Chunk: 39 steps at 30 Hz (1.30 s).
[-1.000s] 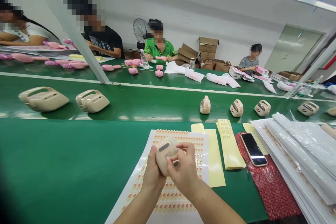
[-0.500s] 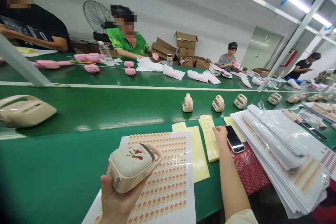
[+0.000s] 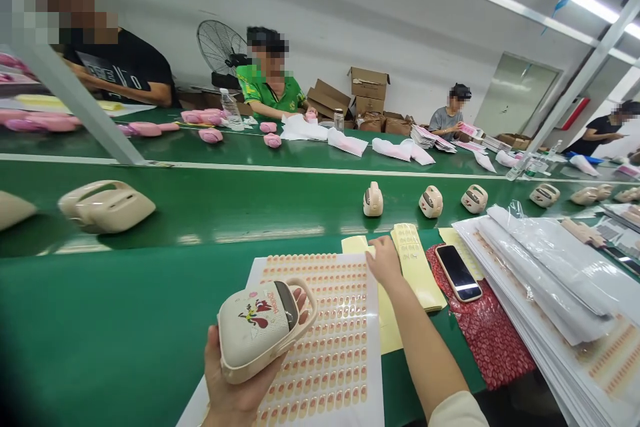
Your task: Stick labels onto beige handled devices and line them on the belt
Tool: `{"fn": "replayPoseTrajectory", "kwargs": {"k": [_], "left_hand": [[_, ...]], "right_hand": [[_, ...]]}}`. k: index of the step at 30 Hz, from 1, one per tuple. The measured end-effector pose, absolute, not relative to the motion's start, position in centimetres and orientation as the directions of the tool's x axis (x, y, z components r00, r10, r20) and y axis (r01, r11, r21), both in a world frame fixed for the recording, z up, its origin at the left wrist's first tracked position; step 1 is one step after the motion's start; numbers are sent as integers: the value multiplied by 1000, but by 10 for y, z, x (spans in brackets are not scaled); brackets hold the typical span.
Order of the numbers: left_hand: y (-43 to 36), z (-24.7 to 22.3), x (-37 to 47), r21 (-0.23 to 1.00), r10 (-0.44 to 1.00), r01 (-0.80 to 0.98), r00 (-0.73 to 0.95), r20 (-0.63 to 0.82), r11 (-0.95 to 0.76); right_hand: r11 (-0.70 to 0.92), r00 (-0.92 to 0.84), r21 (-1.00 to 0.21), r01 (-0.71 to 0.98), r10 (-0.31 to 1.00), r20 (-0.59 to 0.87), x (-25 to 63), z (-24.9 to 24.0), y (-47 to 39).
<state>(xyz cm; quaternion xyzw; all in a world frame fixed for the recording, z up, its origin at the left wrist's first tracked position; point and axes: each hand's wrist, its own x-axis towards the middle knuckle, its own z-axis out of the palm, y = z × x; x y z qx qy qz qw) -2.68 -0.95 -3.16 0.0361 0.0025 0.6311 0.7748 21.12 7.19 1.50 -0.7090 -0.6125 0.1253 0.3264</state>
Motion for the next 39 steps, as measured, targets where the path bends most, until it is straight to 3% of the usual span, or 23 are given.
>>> {"fn": "replayPoseTrajectory", "kwargs": {"k": [5, 14, 21, 33, 39], "left_hand": [[-12, -42, -28, 62, 960, -963, 268, 83, 263], [-2, -29, -29, 62, 827, -944, 314, 466, 324], [7, -7, -13, 163, 865, -952, 304, 400, 259], [1, -7, -1, 147, 885, -963, 267, 383, 227], [0, -8, 0, 107, 889, -962, 275, 365, 253]], "right_hand": [[63, 66, -725, 686, 987, 149, 159, -6, 99], [78, 160, -936, 344, 977, 140, 144, -3, 96], [233, 139, -967, -100, 966, 219, 105, 25, 30], [261, 249, -965, 14, 934, 256, 89, 30, 11], [386, 270, -890, 241, 855, 443, 87, 31, 6]]}}
